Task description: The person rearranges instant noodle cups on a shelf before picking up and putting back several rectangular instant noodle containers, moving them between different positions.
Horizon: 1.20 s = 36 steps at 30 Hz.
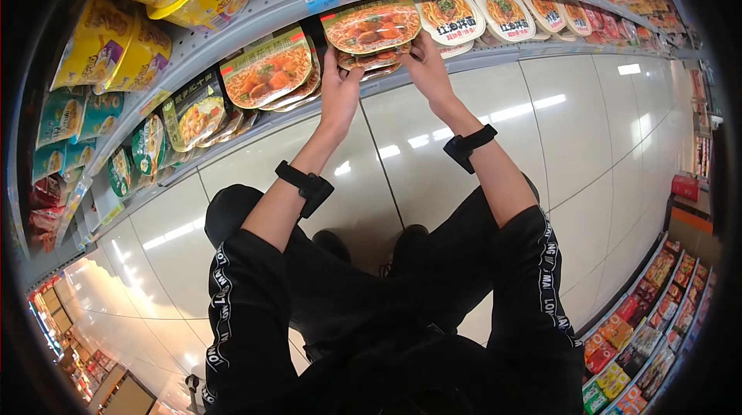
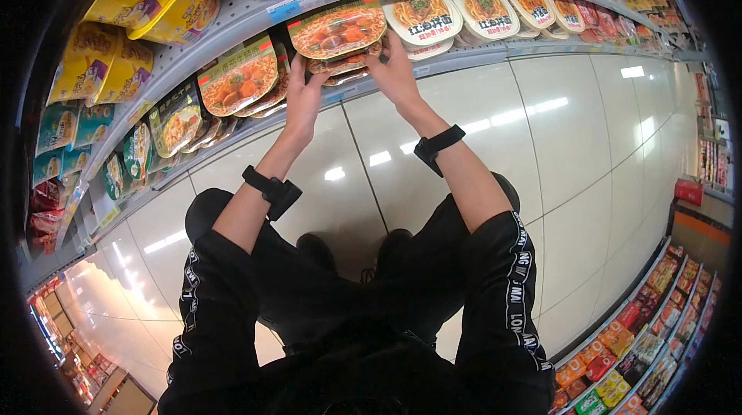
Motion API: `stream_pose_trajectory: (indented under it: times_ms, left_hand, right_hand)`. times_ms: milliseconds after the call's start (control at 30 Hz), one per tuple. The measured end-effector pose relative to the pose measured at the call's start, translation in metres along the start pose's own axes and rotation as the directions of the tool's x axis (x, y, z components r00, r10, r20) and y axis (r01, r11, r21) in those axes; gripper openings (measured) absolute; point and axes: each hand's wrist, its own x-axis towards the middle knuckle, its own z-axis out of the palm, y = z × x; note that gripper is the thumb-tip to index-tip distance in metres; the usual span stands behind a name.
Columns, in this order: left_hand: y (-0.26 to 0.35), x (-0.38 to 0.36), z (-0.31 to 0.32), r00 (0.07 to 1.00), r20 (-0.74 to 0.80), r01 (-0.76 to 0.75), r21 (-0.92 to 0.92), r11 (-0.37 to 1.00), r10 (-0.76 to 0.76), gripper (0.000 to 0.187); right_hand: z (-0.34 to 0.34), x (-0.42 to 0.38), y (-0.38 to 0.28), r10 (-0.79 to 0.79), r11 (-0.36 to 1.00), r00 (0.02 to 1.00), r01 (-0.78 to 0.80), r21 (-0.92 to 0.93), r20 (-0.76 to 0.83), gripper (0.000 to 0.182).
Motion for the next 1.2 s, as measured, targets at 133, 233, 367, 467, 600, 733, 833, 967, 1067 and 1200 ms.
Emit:
stream_pose_trajectory:
  times_ms: [133,233,367,467,600,733,833,967,1067,1200]
  left_hand:
    - [-0.001,0.001,0.000,1.000,-0.012,0.015,-0.027,1.000,-0.015,0.060]
    - [-0.010,0.004,0.000,0.997,-0.051,-0.057,0.023,0.998,0.058,0.066]
    - [-0.007,0.003,0.000,1.000,-0.012,-0.024,0.024,0.999,0.025,0.067]
    - [-0.009,0.004,0.002,0.991,-0.061,-0.116,0.018,0.993,0.117,0.067]
    - [0.000,-0.018,0.019,0.976,-0.210,-0.067,-0.036,0.997,0.058,0.063]
    - [-0.016,-0.052,0.023,0.971,-0.118,0.208,-0.028,0.978,-0.209,0.046]
    - [-0.011,-0.059,0.027,0.921,0.172,0.349,0.031,0.937,-0.349,0.037]
    - [-0.007,-0.053,0.045,0.913,0.230,0.332,0.066,0.941,-0.338,0.033]
    - [-0.005,-0.039,0.063,0.913,0.260,0.292,0.127,0.948,-0.315,0.033]
    - [0.012,-0.010,0.097,0.898,0.243,0.351,0.110,0.930,-0.367,0.034]
  right_hand:
    - [0.001,-0.002,-0.002,0.000,1.000,1.000,0.000,-0.004,-0.010,0.053]
    - [-0.002,0.002,0.007,-0.025,1.000,1.000,0.025,-0.013,0.005,0.055]
    - [0.001,-0.001,0.004,-0.035,0.999,0.999,0.035,-0.004,-0.004,0.059]
    - [0.002,-0.003,0.002,-0.054,0.999,0.998,0.054,-0.001,-0.032,0.056]
    - [-0.003,0.001,0.011,-0.053,0.999,0.998,0.053,0.007,-0.028,0.057]
    - [-0.027,-0.002,-0.007,-0.018,0.976,0.999,0.007,-0.220,-0.046,0.044]
    - [-0.059,0.001,-0.021,0.079,0.980,0.996,-0.087,-0.182,-0.051,0.034]
    - [-0.089,0.006,-0.037,0.160,0.975,0.971,-0.128,0.180,-0.177,0.027]
    - [-0.103,0.012,-0.037,0.208,0.914,0.909,-0.050,0.402,-0.361,0.025]
    - [-0.120,0.017,-0.015,0.323,0.732,0.855,0.046,0.680,-0.405,0.012]
